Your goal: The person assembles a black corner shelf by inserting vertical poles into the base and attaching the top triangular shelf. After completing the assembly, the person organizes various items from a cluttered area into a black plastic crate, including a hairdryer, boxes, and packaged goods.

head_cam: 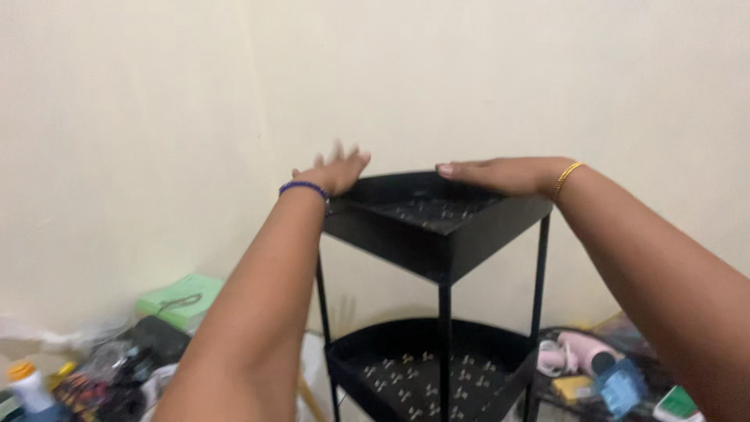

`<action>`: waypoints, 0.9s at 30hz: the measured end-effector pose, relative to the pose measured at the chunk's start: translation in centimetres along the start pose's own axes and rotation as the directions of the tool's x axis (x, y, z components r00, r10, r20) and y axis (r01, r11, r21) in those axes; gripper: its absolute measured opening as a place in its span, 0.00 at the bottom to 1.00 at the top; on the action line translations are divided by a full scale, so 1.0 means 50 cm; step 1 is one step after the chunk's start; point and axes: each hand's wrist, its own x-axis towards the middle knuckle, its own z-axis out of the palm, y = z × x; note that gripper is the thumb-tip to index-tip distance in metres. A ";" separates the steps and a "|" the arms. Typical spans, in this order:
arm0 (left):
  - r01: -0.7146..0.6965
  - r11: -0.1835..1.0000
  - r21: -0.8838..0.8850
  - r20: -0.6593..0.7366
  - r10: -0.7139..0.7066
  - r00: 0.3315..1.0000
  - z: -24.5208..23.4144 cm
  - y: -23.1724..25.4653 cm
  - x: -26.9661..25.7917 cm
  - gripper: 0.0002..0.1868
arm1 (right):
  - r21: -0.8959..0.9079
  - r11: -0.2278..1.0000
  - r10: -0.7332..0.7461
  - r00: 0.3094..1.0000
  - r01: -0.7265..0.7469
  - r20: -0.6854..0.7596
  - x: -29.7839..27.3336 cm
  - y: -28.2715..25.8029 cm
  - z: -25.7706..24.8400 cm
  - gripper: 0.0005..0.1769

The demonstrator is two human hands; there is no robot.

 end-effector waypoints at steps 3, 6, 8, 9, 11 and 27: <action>-0.026 1.000 0.017 0.032 0.025 0.999 0.023 -0.015 0.013 0.40 | -0.018 0.996 0.081 0.977 -0.086 -0.198 0.029 0.014 -0.036 0.49; -0.059 0.996 -0.061 -0.004 0.059 0.998 0.020 -0.025 0.016 0.40 | 0.096 0.994 0.082 0.904 -0.046 -0.419 0.062 0.051 -0.097 0.49; -0.059 0.996 -0.074 -0.006 0.058 0.998 0.017 -0.025 0.014 0.39 | -0.042 0.984 0.145 0.917 -0.173 -0.371 0.098 0.095 -0.080 0.50; -0.058 0.995 -0.083 -0.002 0.058 0.998 0.021 -0.023 0.011 0.40 | -0.114 0.954 0.237 0.932 -0.276 -0.273 0.112 0.117 -0.055 0.51; -0.055 0.994 -0.098 -0.010 0.055 0.998 0.013 -0.021 0.008 0.40 | -0.104 0.932 0.332 0.932 -0.348 -0.146 0.129 0.142 -0.042 0.52; 0.013 0.982 -0.187 -0.060 -0.024 0.998 0.013 -0.027 -0.010 0.38 | -0.287 0.895 0.259 0.920 -0.343 -0.294 0.085 0.101 -0.024 0.55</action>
